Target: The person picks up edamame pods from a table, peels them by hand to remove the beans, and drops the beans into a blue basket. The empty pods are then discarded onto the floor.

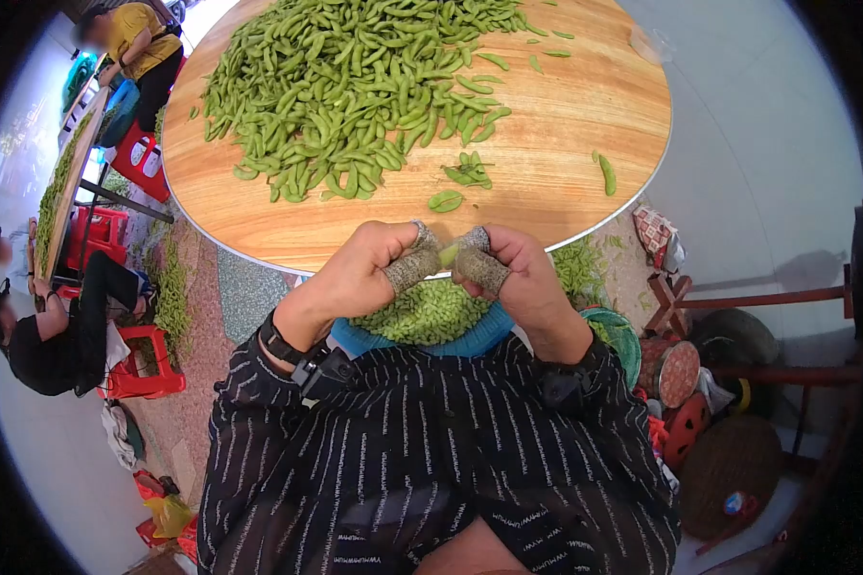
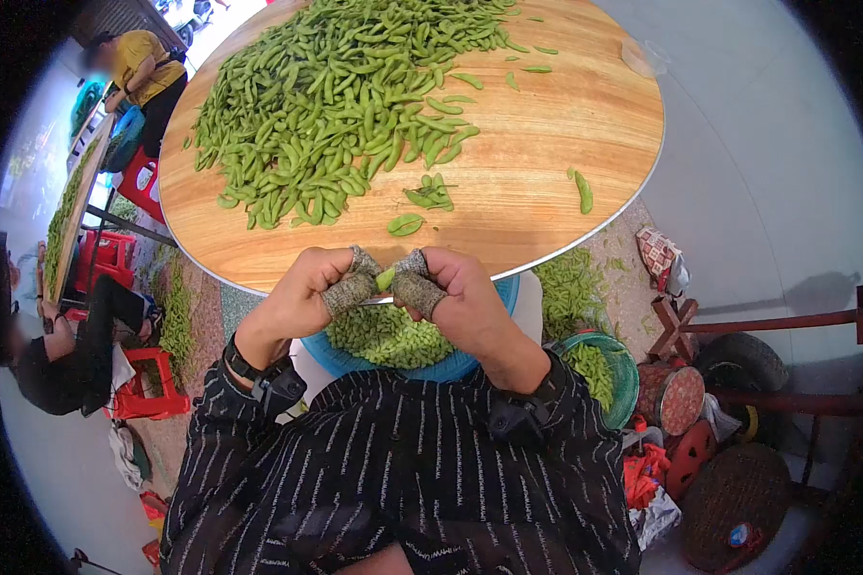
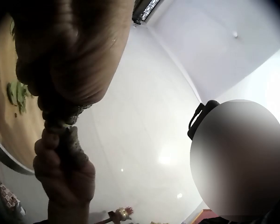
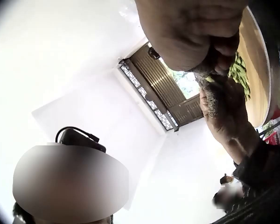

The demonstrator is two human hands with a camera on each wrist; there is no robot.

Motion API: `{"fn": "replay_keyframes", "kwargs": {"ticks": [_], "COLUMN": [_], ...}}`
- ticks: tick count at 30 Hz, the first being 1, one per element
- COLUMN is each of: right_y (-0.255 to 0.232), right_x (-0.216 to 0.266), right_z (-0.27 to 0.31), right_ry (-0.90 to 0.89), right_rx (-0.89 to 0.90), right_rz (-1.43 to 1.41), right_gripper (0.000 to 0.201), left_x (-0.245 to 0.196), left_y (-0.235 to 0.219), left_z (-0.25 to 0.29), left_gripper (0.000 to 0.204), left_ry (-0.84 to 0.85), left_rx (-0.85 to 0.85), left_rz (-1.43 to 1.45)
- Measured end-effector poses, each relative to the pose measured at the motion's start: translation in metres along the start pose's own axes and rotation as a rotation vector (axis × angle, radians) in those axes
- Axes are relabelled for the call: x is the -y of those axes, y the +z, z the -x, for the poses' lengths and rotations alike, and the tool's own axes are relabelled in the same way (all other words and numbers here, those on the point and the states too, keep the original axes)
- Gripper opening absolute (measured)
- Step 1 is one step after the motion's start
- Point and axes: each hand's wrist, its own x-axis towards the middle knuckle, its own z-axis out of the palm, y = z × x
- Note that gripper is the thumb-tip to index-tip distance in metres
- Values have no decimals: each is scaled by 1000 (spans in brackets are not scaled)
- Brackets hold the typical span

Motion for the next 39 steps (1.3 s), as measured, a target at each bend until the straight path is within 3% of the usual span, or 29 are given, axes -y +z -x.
{"fn": "replay_keyframes", "kwargs": {"ticks": [3,5,6,8,12,14,15,17,18,20,21,23,24,26,27,29,30,32,36,38,39], "right_y": [-4,-6,-6,-5,-9,-7,-7,-6,-6,-7,-8,-9,-11,-15,-16,-17,-16,-12,-3,-2,2], "right_x": [-6,-8,-7,-7,-9,-12,-14,-19,-23,-30,-31,-32,-34,-37,-36,-34,-32,-28,-24,-32,-33], "right_z": [-2,-3,-3,-2,-3,-2,-3,-7,-9,-12,-13,-14,-16,-20,-19,-17,-15,-9,-8,-11,-13], "right_ry": [26,16,16,-81,65,27,28,-79,-78,-207,-207,-311,-312,-353,-352,-196,-196,56,143,-1,-1], "right_rx": [27,-46,-47,-71,0,-14,-14,40,41,56,58,76,75,134,133,134,132,150,74,20,24], "right_rz": [-153,-217,-218,-62,-190,-274,-276,-234,-235,-106,-107,14,14,-24,-25,-39,-39,-378,-449,-243,-242], "right_gripper": [8,15,15,17,17,9,9,13,13,16,16,16,16,16,16,16,16,15,14,12,12], "left_x": [1,5,3,-3,11,24,35,54,50,38,35,29,33,45,42,34,35,37,32,34,36], "left_y": [3,13,15,18,20,26,31,39,39,36,37,40,40,39,41,46,45,40,38,40,41], "left_z": [-1,-3,-1,2,0,-1,-2,-3,-1,4,4,2,2,4,3,0,1,5,1,1,1], "left_gripper": [10,17,17,23,26,21,21,18,18,29,29,35,35,31,31,27,27,19,16,21,21], "left_ry": [9,94,93,110,165,249,248,230,229,-36,-37,-244,-245,-222,-223,-206,-207,165,327,173,172], "left_rx": [26,-127,-126,-134,-177,-241,-240,-315,-316,-269,-271,-306,-306,-69,-69,-411,-409,-463,-470,-467,-470], "left_rz": [47,-49,-49,-795,-871,-585,-585,120,120,389,388,835,835,1298,1298,740,739,-229,-532,-215,-215]}}
